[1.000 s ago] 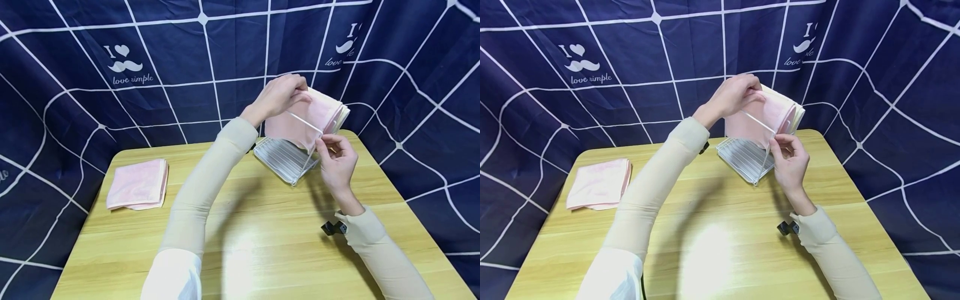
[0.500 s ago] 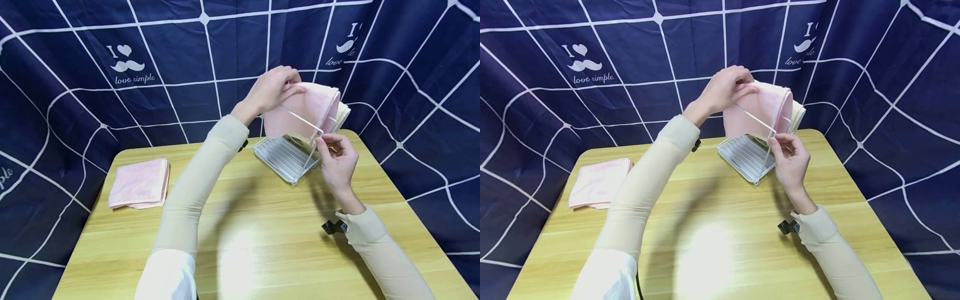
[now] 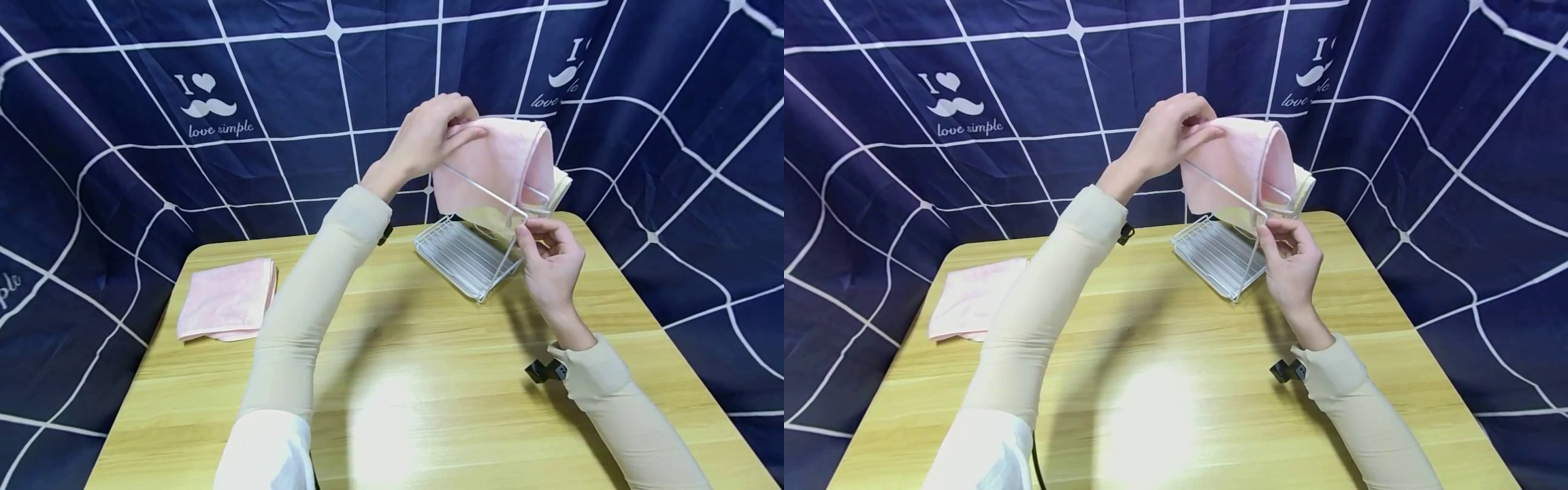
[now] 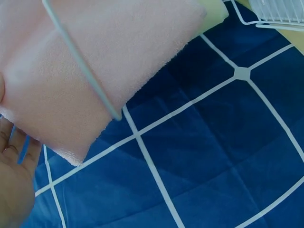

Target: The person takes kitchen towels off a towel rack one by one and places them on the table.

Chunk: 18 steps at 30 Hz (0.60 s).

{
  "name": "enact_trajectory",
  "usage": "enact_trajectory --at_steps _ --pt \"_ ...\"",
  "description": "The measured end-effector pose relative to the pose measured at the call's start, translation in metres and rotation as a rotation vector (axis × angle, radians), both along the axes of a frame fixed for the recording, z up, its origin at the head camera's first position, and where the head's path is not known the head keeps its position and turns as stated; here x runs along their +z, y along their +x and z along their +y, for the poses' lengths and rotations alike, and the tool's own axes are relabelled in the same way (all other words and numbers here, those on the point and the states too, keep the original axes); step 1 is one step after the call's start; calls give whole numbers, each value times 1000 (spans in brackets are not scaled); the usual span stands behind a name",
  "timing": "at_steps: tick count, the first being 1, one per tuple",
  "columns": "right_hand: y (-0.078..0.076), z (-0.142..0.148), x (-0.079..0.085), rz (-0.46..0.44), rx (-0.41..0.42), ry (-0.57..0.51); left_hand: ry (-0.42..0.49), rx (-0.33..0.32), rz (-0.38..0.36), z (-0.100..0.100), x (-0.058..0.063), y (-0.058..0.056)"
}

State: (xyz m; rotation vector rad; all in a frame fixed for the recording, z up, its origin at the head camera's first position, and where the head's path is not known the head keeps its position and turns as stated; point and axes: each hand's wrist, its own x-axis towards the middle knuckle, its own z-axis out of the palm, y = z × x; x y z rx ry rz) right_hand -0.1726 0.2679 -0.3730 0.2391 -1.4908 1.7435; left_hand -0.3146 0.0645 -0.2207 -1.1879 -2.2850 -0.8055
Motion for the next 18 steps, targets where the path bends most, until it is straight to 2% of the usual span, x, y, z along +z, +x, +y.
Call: enact_trajectory --at_steps 7,14,18 --pt "0 0 0 2 2 5 108 -31 29 -14 9 0" --pt "0 0 1 -2 2 8 126 4 3 -25 17 2" --pt "1 -1 1 -5 -2 9 136 1 12 -32 21 5"
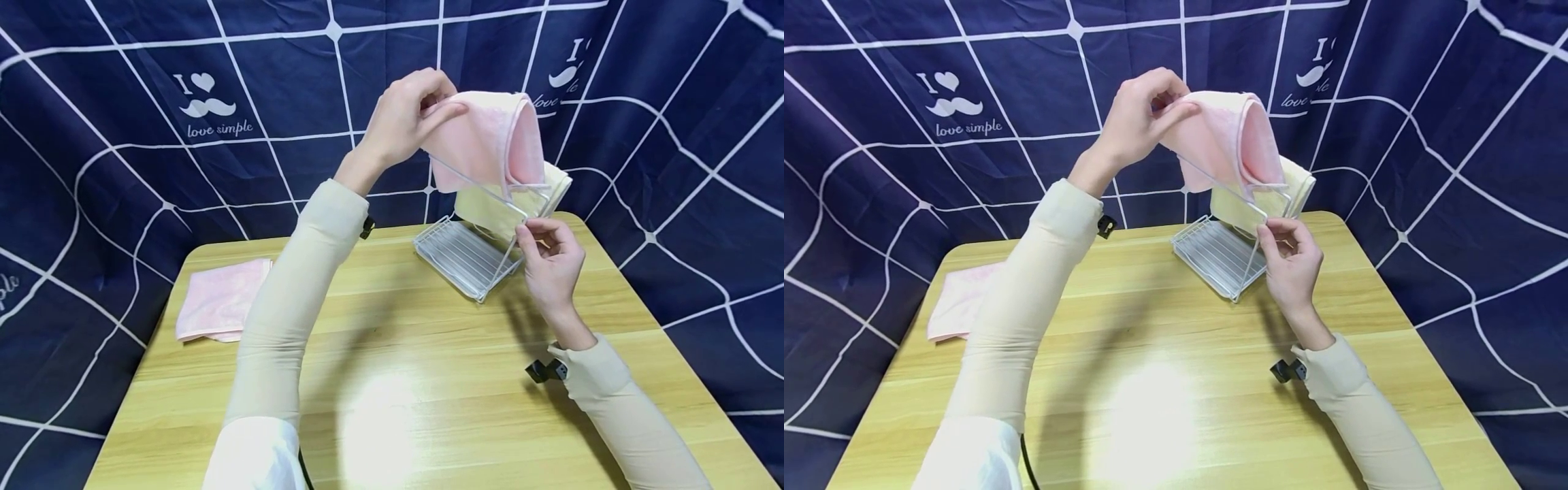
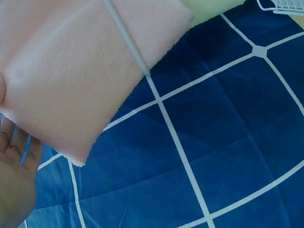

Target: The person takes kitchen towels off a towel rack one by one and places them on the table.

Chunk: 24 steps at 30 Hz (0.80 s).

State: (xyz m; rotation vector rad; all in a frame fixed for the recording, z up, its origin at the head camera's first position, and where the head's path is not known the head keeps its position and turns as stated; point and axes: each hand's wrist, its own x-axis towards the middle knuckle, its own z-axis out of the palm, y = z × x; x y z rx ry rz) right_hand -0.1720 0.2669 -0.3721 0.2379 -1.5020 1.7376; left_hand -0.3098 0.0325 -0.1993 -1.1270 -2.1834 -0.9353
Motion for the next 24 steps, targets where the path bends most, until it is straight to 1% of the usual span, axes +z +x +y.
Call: enact_trajectory --at_steps 4,7,11,14,16,18,21,24 --pt "1 -1 0 -4 -1 -5 11 15 3 -8 4 3" --pt "1 -1 0 -2 -2 -7 37 19 -3 -14 8 5" --pt "0 0 -1 2 -6 -3 76 3 -9 -23 11 7" --pt "-1 0 -2 4 -5 -2 94 -18 16 -31 12 9" --pt "-1 0 -2 7 -2 -4 99 -21 16 -37 13 10" --pt "-1 0 -3 10 -1 -4 107 -18 22 -44 14 12" --pt "-2 0 -3 16 1 -5 120 3 13 -54 14 15" --pt "-2 1 -4 19 5 -7 132 24 26 -63 12 17"
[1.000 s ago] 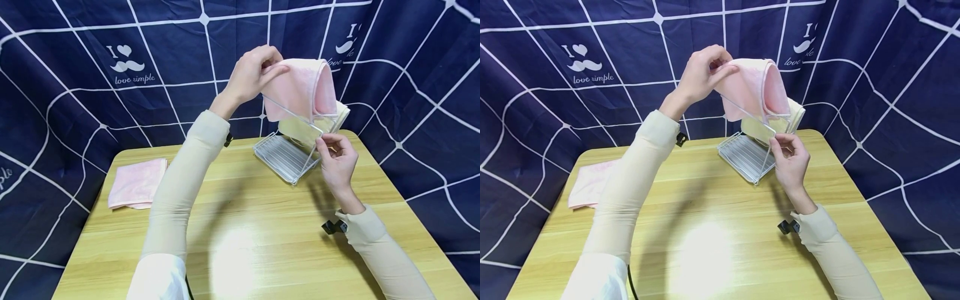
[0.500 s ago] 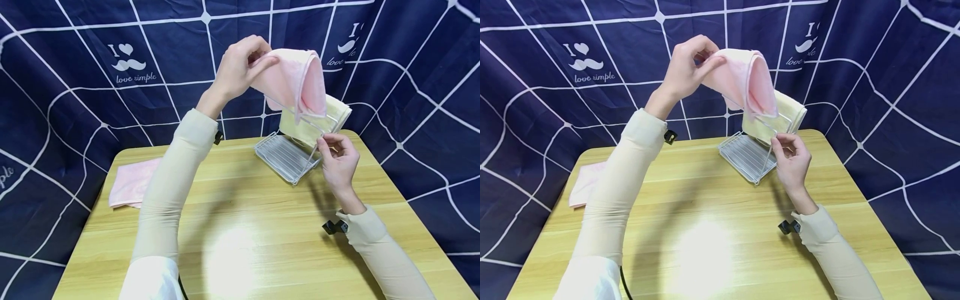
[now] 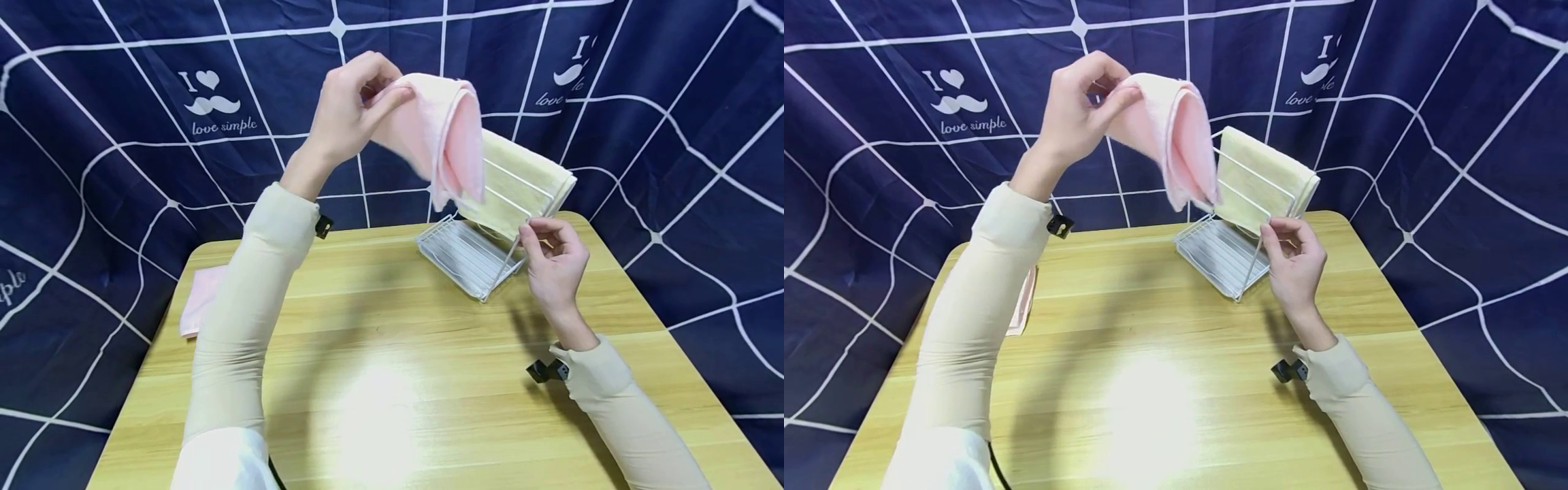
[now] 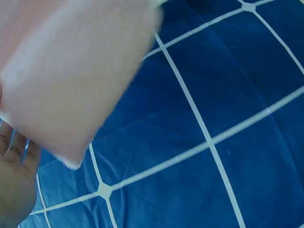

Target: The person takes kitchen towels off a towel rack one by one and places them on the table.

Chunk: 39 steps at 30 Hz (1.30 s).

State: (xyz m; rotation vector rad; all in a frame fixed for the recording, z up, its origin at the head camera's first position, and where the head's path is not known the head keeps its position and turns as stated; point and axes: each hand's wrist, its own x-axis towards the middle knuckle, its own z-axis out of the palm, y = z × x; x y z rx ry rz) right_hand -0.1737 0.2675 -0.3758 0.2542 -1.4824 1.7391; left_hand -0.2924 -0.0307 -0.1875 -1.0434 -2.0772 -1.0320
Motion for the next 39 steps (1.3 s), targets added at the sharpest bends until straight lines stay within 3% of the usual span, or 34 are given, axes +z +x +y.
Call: enact_trajectory --at_steps 19,33,39 --pt "-2 1 -2 12 -14 11 -161 119 16 -73 -50 15" --pt "-1 2 -2 15 6 2 -217 211 -50 -118 -83 38" --pt "1 2 -1 21 8 13 -252 212 -53 -130 -98 47"
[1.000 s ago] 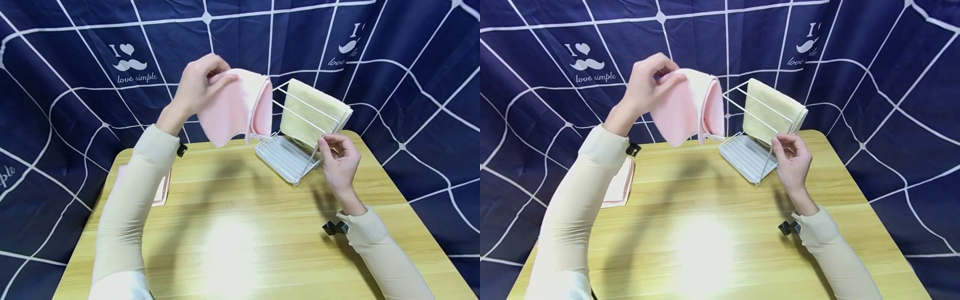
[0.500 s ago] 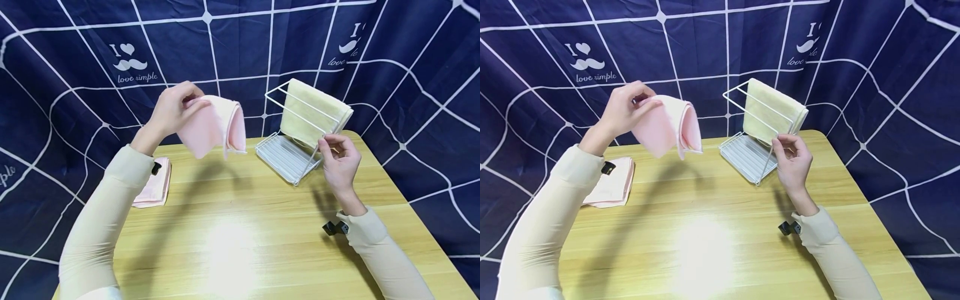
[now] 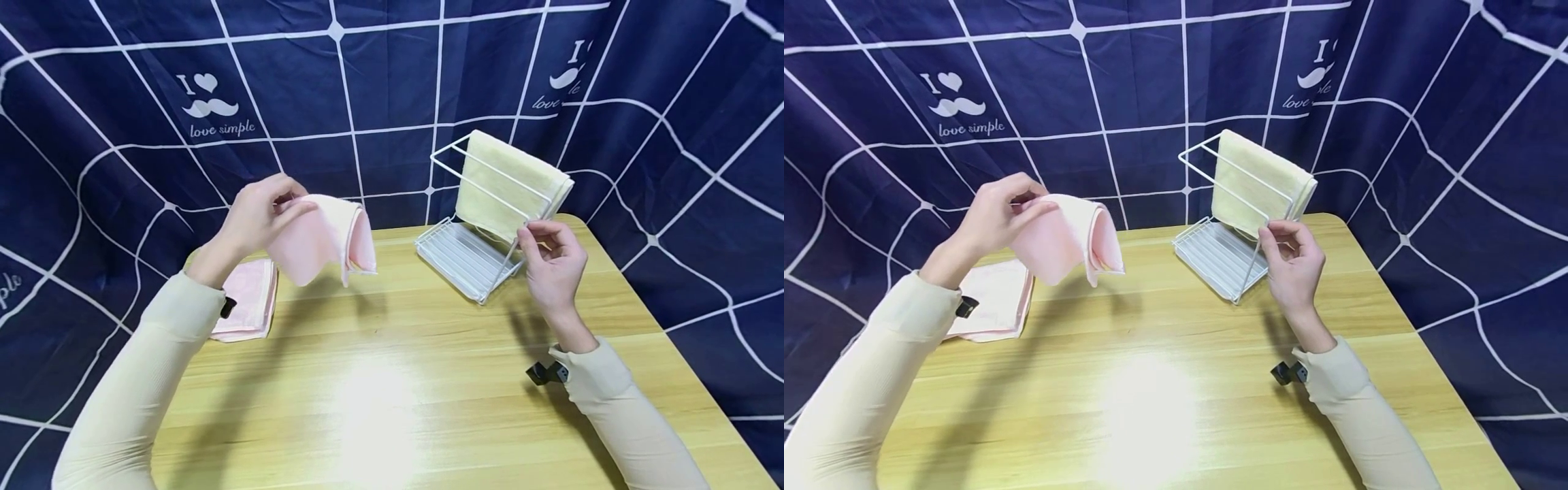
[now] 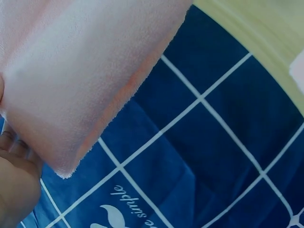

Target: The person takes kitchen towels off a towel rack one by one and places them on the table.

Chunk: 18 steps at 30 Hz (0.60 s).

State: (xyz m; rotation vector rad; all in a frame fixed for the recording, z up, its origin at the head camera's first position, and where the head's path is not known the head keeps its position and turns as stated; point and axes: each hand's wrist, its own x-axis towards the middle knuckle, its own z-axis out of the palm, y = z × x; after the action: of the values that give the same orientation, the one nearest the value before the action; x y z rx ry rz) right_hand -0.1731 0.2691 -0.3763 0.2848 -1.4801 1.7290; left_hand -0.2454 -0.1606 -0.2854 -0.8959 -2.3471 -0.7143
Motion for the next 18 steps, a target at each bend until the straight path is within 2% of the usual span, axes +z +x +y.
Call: enact_trajectory --at_steps 8,13,18 --pt "0 0 -1 0 1 0 -51 -5 -20 -14 -22 16" --pt "0 0 -1 -2 -3 -3 -79 11 -30 -21 -31 26" --pt "0 0 -1 1 0 0 -82 -7 -32 -28 -39 37"
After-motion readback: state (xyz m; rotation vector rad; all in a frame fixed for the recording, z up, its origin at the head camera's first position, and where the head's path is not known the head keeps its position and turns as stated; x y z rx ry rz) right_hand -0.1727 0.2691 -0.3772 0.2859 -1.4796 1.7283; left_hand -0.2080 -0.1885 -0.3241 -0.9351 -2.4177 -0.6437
